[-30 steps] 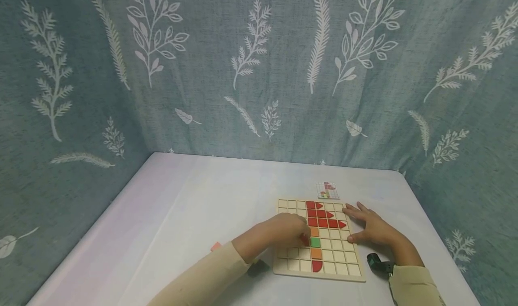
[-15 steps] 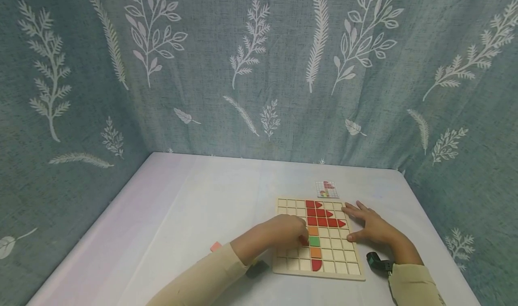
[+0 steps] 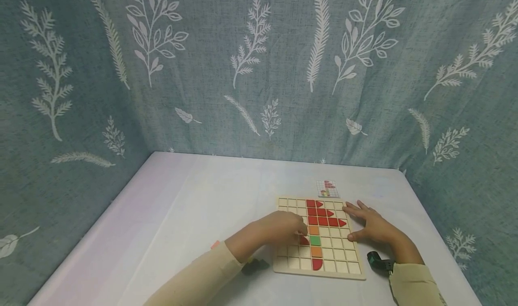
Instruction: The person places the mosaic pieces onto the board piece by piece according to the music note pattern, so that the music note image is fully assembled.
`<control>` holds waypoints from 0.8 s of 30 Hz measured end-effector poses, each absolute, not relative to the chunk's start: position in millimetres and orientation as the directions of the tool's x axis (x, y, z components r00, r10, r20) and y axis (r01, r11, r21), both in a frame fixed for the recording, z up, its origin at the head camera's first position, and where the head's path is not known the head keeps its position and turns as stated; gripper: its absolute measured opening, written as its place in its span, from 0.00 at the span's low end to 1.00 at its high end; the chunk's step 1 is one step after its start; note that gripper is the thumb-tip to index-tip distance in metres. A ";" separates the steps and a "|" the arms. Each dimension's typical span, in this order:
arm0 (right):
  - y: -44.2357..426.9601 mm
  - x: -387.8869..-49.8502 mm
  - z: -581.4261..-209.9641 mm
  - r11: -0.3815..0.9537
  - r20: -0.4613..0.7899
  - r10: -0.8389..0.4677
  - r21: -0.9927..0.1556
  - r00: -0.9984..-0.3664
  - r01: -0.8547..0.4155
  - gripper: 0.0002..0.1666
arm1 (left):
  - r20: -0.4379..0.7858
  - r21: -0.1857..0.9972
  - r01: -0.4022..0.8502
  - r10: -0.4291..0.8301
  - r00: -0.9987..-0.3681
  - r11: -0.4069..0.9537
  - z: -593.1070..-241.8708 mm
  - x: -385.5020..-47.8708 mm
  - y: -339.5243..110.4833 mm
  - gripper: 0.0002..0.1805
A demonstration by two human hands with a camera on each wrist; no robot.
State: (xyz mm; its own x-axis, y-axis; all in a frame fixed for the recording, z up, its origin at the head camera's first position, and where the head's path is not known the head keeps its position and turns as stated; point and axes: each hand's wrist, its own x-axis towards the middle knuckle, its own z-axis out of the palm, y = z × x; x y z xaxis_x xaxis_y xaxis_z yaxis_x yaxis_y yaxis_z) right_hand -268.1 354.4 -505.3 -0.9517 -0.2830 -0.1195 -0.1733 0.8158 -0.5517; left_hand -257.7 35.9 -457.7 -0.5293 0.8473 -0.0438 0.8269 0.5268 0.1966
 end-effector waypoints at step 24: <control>355.9 -268.2 -506.8 0.824 -0.137 -0.281 -0.541 -0.950 -0.166 0.65 | -0.185 0.191 0.619 0.648 -0.739 0.761 -454.5 -237.1 -55.6 0.14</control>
State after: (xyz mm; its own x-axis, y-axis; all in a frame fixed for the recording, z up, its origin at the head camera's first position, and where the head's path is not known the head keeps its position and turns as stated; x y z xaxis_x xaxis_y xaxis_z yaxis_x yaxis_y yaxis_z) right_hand -268.2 355.9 -506.8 -0.9500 -0.2808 -0.1368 -0.1656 0.8243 -0.5414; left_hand -237.1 -55.6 -454.5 -0.7392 0.6477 -0.1845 0.6195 0.7614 0.1911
